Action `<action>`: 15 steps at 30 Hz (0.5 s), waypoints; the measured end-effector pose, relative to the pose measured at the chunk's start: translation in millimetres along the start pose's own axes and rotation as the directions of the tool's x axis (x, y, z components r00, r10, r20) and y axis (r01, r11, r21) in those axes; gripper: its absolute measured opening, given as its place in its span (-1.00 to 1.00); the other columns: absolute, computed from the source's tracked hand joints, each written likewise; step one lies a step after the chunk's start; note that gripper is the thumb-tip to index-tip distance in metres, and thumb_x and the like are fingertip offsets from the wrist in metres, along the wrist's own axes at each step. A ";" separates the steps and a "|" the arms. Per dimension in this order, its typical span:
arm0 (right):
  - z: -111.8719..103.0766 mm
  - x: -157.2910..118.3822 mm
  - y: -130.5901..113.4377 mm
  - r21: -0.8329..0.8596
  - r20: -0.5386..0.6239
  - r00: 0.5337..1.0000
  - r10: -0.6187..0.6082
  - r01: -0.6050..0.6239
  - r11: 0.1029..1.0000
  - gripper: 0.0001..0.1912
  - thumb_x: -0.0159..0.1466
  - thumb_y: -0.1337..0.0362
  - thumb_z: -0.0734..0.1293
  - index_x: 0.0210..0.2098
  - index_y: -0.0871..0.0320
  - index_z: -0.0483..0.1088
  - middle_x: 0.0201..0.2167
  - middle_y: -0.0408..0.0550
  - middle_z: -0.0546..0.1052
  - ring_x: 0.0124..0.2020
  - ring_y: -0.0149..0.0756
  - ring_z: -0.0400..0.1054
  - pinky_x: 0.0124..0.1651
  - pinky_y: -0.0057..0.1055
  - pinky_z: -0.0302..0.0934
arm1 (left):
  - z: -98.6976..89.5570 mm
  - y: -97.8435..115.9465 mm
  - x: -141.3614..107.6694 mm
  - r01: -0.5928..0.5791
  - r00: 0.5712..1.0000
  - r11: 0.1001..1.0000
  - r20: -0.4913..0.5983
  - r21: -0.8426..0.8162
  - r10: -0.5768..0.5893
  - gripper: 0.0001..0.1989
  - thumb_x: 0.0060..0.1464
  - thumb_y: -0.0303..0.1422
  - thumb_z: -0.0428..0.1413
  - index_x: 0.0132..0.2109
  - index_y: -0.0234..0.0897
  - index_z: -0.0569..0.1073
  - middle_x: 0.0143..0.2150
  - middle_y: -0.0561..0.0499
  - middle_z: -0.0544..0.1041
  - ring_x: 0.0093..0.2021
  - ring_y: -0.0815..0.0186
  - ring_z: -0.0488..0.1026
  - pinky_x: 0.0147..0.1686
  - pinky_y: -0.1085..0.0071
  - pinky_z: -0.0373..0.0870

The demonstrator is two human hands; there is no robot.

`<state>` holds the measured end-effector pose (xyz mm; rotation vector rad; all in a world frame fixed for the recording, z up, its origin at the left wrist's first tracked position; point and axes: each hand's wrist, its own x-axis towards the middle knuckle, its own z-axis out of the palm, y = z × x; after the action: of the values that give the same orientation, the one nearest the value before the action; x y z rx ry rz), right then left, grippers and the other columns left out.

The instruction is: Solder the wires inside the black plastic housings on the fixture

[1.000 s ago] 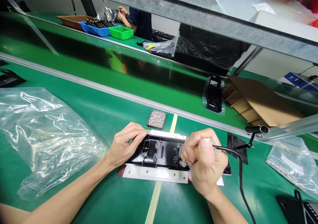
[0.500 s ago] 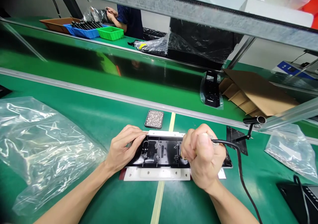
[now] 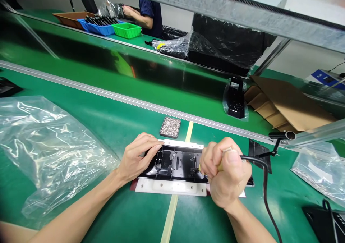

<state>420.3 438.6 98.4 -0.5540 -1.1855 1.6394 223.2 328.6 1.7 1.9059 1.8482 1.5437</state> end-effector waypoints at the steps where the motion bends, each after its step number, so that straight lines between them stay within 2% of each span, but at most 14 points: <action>1: 0.5 0.5 0.1 -0.001 0.000 1.000 -0.003 0.003 1.000 -0.54 0.26 0.02 0.35 -0.62 0.14 0.21 -0.79 -0.29 0.06 -0.76 -0.52 -0.08 -0.72 -0.56 -0.03 | 0.2 0.1 0.3 -0.003 1.000 1.000 -0.001 0.002 0.003 -0.85 0.31 -0.53 0.15 -0.06 -0.25 0.58 -0.21 -0.03 0.59 -0.20 0.27 0.47 -0.12 0.20 0.40; 15: 2.4 -2.8 6.3 0.015 -0.052 0.998 0.038 -0.038 0.999 -0.53 0.20 -0.01 0.39 -0.64 0.13 0.21 -0.79 -0.27 0.06 -0.75 -0.50 -0.09 -0.73 -0.56 -0.08 | -3.7 -4.8 -2.8 0.006 0.999 0.999 0.038 0.033 -0.007 -0.84 0.32 -0.51 0.14 -0.04 -0.21 0.57 -0.19 -0.01 0.59 -0.19 0.26 0.47 -0.10 0.19 0.37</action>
<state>416.7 434.8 93.3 -0.6103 -1.1311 1.6544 218.0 325.6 -1.2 1.9272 1.8741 1.4726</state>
